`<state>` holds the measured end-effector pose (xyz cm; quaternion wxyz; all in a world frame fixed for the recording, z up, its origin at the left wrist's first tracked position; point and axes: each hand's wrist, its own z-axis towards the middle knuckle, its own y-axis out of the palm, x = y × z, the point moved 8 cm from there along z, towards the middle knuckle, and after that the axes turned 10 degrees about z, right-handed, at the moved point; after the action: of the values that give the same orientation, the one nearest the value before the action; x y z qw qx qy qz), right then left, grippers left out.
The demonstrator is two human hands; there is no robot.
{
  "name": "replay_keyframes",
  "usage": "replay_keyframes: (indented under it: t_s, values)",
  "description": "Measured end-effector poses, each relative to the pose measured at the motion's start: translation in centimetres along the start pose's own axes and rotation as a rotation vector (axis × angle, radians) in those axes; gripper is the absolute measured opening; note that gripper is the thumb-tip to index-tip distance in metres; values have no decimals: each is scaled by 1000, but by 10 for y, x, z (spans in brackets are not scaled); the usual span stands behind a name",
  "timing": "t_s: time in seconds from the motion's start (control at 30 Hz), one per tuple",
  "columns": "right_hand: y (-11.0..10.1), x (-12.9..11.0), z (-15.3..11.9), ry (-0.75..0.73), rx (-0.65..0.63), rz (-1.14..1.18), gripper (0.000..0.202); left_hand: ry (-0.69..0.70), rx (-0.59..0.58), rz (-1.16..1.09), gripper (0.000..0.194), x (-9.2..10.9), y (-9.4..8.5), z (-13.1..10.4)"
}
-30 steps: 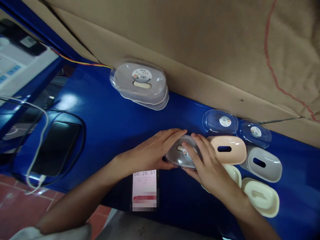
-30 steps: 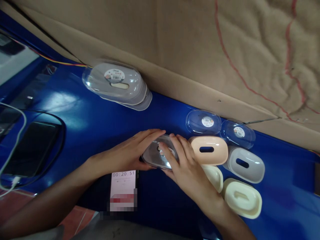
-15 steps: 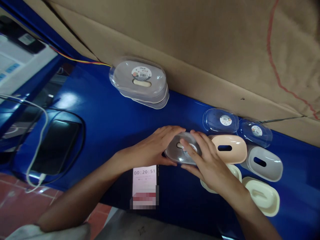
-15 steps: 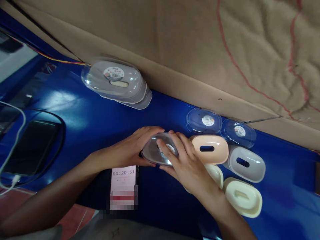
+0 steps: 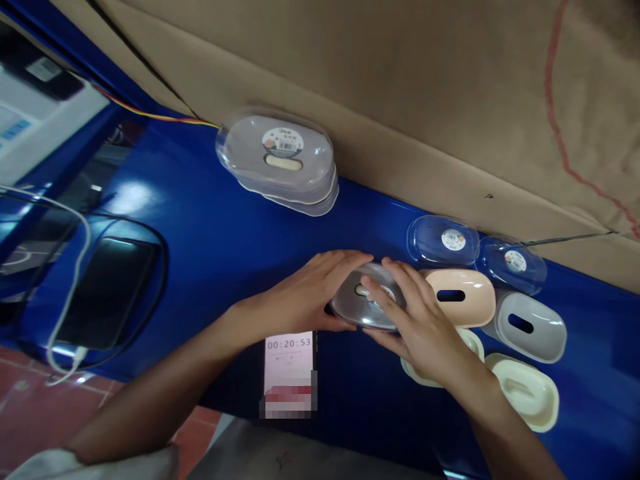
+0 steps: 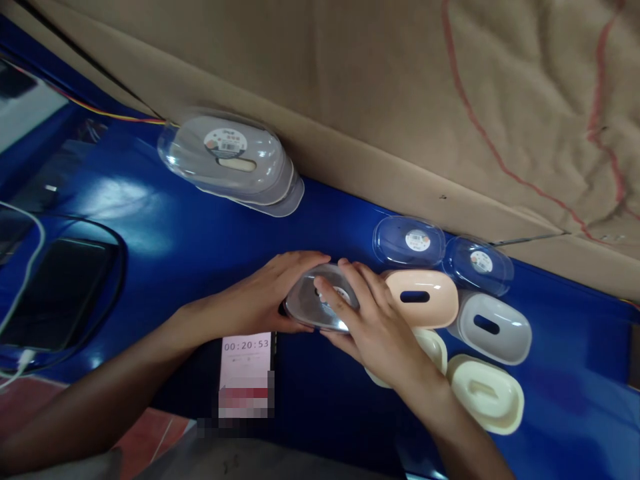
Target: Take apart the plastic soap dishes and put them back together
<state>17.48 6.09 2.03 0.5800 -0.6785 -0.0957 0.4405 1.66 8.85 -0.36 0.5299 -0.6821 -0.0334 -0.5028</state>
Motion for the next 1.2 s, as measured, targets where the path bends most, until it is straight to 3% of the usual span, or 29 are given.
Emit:
replay_keyframes:
  t_s: [0.13, 0.23, 0.37, 0.43, 0.6, 0.7, 0.83, 0.93, 1.03, 1.1, 1.2]
  values:
    - [-4, 2, 0, -4, -39, 2, 76, -32, 13, 45, 110, 1, -1, -1]
    - [-20, 8, -9, 27, -30, -3, 84, -20, 60, 103, 95, 3, -7, -3]
    - [-53, 9, -40, 86, 118, -43, 66, -72, 161, 300, 78, 1, -22, -4]
    - [-59, 1, -61, 75, 165, -50, 52, -122, 251, 490, 71, 2, -32, -4]
    - [-49, -19, -109, 102, 229, -12, 21, -249, 363, 803, 58, 9, -42, 13]
    - [-38, -23, -125, 151, 275, -17, 18, -305, 412, 830, 53, 12, -45, 29]
    - [-22, -28, -126, 177, 276, -24, 22, -295, 410, 821, 58, 24, -42, 40]
    - [-14, -35, -118, 146, 226, 34, 24, -197, 353, 731, 60, 44, -30, 30]
    - [-18, -38, -110, 55, 178, 140, 29, 100, 88, 518, 50, 74, 5, 16]
    - [-32, -26, -107, 41, 219, 122, 37, 252, -105, 424, 51, 87, 30, 5]
    - [-48, 13, -103, 194, 248, -30, 44, 282, -204, 450, 52, 83, 47, 1]
